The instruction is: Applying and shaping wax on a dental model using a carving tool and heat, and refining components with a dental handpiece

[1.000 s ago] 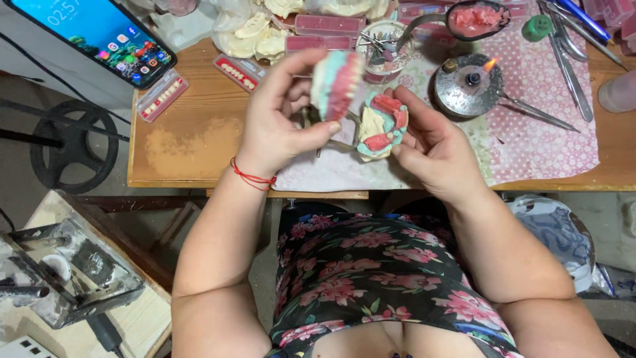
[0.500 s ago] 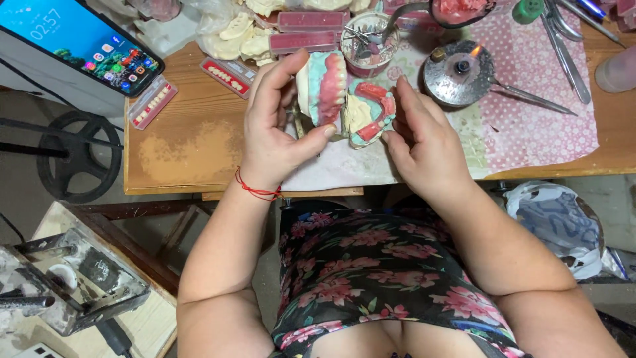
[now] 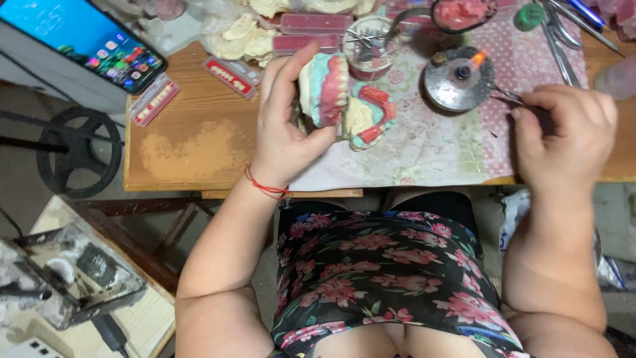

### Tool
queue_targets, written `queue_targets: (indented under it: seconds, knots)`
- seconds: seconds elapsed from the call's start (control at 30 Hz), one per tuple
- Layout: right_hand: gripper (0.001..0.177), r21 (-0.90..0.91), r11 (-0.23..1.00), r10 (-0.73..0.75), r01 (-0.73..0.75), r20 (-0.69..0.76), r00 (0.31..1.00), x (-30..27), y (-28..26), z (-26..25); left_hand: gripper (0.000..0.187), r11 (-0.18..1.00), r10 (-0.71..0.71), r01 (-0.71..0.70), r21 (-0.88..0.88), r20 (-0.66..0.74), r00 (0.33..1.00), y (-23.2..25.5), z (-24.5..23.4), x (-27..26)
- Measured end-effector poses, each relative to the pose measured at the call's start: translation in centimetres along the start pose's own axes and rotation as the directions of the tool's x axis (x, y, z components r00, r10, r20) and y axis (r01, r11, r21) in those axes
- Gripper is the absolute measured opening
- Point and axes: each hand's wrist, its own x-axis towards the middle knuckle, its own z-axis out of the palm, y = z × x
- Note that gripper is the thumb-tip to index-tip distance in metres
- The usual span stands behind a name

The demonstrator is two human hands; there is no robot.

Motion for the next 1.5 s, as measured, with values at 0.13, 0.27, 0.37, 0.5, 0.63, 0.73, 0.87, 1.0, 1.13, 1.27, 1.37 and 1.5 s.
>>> queue_targets:
  seconds: [0.13, 0.27, 0.37, 0.5, 0.63, 0.73, 0.87, 1.0, 1.13, 1.27, 1.37, 1.5]
  knots:
    - [0.012, -0.048, 0.997, 0.071, -0.066, 0.100, 0.993, -2.3, 3.5, 0.5, 0.074, 0.999, 0.041, -0.041, 0.004, 0.004, 0.999, 0.0, -0.4, 0.1]
    - [0.014, -0.042, 0.992, 0.121, -0.118, 0.103, 0.987, -2.7, 3.7, 0.8, 0.076, 0.999, 0.000, 0.001, -0.040, 0.028, 1.000, 0.4, -0.6, -0.1]
    - [0.010, -0.044, 0.987, 0.158, -0.154, 0.095, 0.983, -3.0, 4.1, 1.0, 0.077, 0.995, -0.035, 0.040, -0.088, 0.066, 0.997, 0.4, -0.5, -0.1]
    - [0.012, -0.067, 0.990, 0.126, -0.121, 0.084, 0.988, -3.4, 4.6, 1.1, 0.078, 0.988, -0.026, 0.033, -0.152, 0.047, 0.999, -0.4, -0.1, -0.4]
    - [0.016, -0.053, 0.991, 0.124, -0.120, 0.075, 0.989, -3.1, 4.0, 0.8, 0.080, 0.975, 0.028, -0.025, -0.219, 0.014, 1.000, -1.7, 0.2, -0.4]
    - [0.012, -0.024, 0.990, 0.143, -0.141, 0.088, 0.986, -3.0, 3.9, 0.8, 0.082, 0.973, 0.022, -0.012, -0.229, 0.041, 0.999, -1.9, -0.1, -0.4]
    - [0.015, -0.029, 0.996, 0.093, -0.090, 0.107, 0.990, -2.5, 3.5, 0.4, 0.083, 0.959, 0.007, 0.006, -0.283, 0.044, 0.999, -2.1, -0.1, -0.5]
    - [0.019, 0.001, 0.999, 0.041, -0.041, 0.128, 0.991, -2.1, 2.9, 0.0, 0.081, 0.965, 0.026, -0.013, -0.260, 0.045, 0.999, -2.2, 0.1, -0.6]
    - [0.019, 0.027, 0.999, 0.039, -0.043, 0.136, 0.990, -1.9, 2.8, -0.2, 0.084, 0.984, 0.022, -0.017, -0.175, 0.025, 0.999, -2.1, 0.3, -0.4]
    - [0.014, 0.013, 0.998, 0.053, -0.056, 0.139, 0.989, -1.3, 2.4, -0.8, 0.080, 0.976, 0.040, -0.046, -0.211, -0.031, 0.999, -0.6, 0.8, 0.1]
    - [0.014, 0.045, 0.996, 0.067, -0.074, 0.147, 0.987, -0.9, 2.1, -1.3, 0.080, 0.997, -0.051, 0.047, -0.067, -0.063, 0.997, 1.3, 0.6, 0.8]
    - [0.022, 0.323, 0.924, 0.190, -0.204, 0.074, 0.979, 0.1, 0.3, -1.9, 0.066, 0.995, -0.035, 0.048, 0.086, -0.138, 0.990, 1.6, 0.8, 1.2]
